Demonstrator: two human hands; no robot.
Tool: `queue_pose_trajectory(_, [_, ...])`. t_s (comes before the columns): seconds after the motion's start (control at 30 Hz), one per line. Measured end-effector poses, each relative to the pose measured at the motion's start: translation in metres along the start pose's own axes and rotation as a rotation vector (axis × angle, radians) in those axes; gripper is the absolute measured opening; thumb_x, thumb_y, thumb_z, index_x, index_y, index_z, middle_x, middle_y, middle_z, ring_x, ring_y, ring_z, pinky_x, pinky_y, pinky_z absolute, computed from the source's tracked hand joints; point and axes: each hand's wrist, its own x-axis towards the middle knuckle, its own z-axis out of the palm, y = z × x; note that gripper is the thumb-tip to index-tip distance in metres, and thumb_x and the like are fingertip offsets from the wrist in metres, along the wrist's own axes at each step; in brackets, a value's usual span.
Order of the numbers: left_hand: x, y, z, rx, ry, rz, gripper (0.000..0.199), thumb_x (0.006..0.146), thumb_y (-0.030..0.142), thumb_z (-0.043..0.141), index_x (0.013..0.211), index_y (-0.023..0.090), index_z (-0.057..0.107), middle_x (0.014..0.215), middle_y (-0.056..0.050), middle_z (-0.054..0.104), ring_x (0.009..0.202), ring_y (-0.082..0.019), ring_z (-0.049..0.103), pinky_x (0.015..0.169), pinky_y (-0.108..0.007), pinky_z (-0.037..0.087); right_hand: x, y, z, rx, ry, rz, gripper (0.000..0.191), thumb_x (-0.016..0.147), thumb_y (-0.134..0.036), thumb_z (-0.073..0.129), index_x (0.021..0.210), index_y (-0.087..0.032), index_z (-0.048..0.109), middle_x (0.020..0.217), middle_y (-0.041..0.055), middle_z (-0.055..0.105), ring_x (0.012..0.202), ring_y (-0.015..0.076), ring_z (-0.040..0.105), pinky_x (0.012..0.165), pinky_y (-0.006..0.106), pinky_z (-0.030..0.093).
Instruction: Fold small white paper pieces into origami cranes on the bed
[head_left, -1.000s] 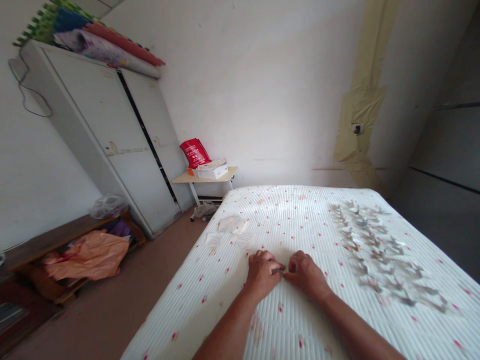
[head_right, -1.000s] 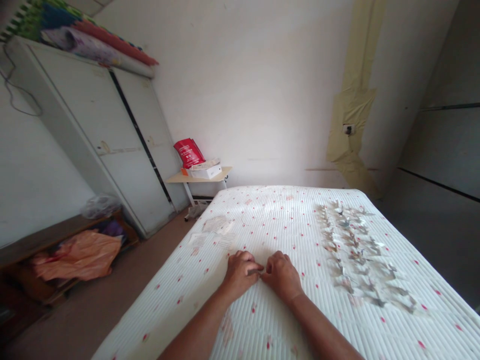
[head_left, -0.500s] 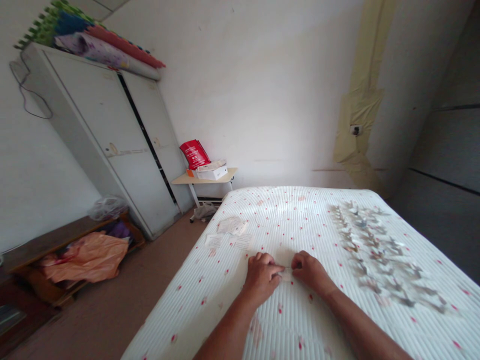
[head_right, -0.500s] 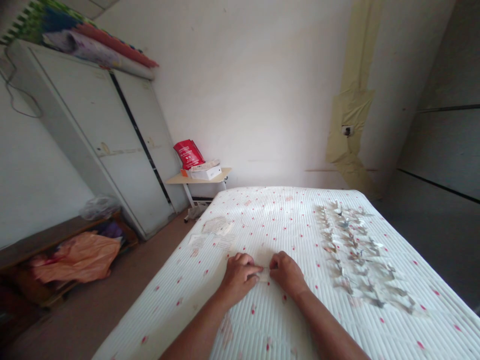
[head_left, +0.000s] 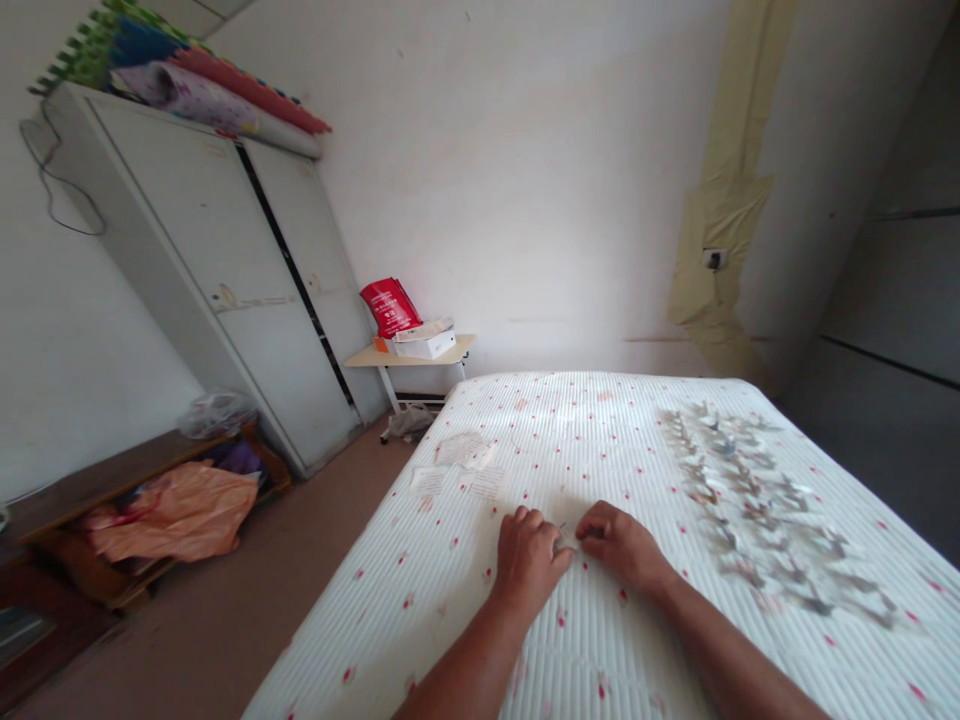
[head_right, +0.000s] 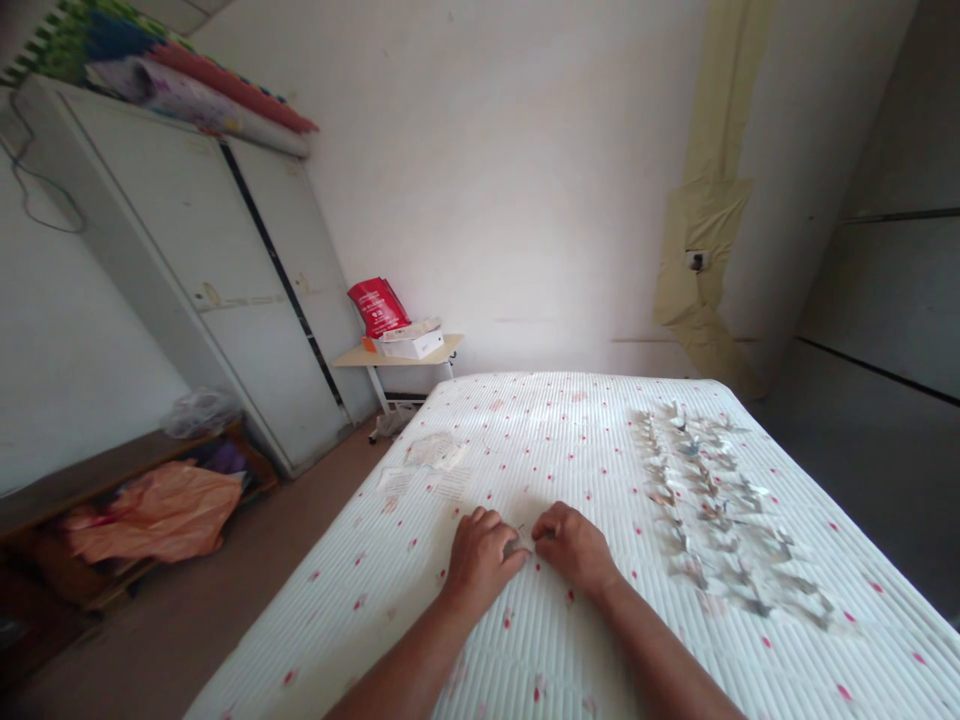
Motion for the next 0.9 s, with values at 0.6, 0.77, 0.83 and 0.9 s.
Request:
queue_pose_trajectory(0.6, [0.006, -0.015, -0.004, -0.097, -0.012, 0.035, 0.003, 0.068, 0.019, 0.06, 0.065, 0.02, 0.061, 0.072, -0.001, 0.057, 0.08, -0.016, 0.048, 0.07, -0.028, 0.03, -0.002, -0.01, -0.001, -0.16, 0.01, 0.035, 0.018, 0.071, -0.014, 0.047, 0.071, -0.02, 0.065, 0.082, 0.0023, 0.058, 0.079, 0.0129, 0.054, 0.068, 0.02, 0.037])
queue_pose_trajectory(0.77, [0.006, -0.015, -0.002, -0.096, -0.001, 0.039, 0.005, 0.069, 0.021, 0.061, 0.064, 0.019, 0.06, 0.073, -0.001, 0.057, 0.081, -0.017, 0.048, 0.071, -0.029, 0.03, -0.004, -0.013, 0.003, -0.188, 0.038, 0.035, 0.012, 0.073, -0.023, 0.052, 0.073, -0.019, 0.063, 0.083, 0.0029, 0.057, 0.083, 0.0152, 0.053, 0.068, 0.022, 0.037])
queue_pose_trajectory(0.83, [0.006, -0.015, -0.001, -0.097, -0.009, 0.032, 0.005, 0.07, 0.021, 0.06, 0.065, 0.019, 0.059, 0.073, -0.001, 0.057, 0.081, -0.017, 0.048, 0.071, -0.029, 0.031, -0.005, -0.014, 0.006, -0.222, 0.057, 0.034, 0.009, 0.071, -0.022, 0.053, 0.074, -0.02, 0.062, 0.083, 0.0029, 0.057, 0.084, 0.0155, 0.052, 0.067, 0.022, 0.036])
queue_pose_trajectory(0.9, [0.006, -0.014, -0.001, -0.098, -0.015, 0.025, 0.005, 0.07, 0.021, 0.06, 0.066, 0.019, 0.06, 0.073, -0.001, 0.057, 0.081, -0.017, 0.048, 0.072, -0.029, 0.031, -0.006, -0.013, 0.008, -0.249, 0.073, 0.031, 0.009, 0.071, -0.02, 0.054, 0.074, -0.02, 0.061, 0.084, 0.0025, 0.056, 0.083, 0.0153, 0.052, 0.066, 0.022, 0.035])
